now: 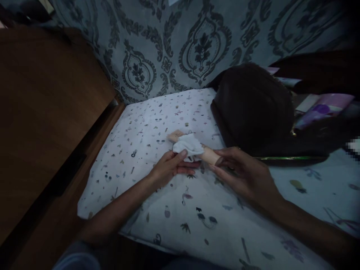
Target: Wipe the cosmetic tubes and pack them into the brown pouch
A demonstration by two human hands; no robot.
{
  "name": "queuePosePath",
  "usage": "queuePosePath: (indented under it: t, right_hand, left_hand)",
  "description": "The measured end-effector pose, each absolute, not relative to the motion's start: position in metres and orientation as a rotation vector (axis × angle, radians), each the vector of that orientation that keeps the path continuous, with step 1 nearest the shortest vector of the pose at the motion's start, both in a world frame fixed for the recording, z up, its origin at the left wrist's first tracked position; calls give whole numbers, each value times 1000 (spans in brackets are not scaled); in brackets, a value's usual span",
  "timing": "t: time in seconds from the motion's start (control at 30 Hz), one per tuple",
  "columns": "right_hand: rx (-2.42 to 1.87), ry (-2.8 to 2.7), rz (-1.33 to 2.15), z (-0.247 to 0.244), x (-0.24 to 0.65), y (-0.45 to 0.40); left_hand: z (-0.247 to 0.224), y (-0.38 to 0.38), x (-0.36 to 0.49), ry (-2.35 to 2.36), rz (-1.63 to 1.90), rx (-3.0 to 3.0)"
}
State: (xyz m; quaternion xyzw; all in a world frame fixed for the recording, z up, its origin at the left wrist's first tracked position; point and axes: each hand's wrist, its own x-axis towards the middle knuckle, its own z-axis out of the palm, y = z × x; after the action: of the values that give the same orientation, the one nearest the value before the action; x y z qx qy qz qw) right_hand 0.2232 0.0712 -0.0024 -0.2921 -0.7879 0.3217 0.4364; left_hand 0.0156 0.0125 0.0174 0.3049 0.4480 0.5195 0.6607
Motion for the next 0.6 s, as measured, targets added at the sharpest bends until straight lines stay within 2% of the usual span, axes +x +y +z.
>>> queuePosePath:
  t: [0.17,0.3,0.6]
  right_hand:
    - [-582,-2004,648,-2,223,67]
    - [-559,-2033,671,-2,222,59]
    - [-691,-2003,902,0,217,51]
  left_hand:
    - [20,20,6,1049,1402,453]
    - [25,26,-7,1084,1615,309]
    - [32,14,14,919,1361,514]
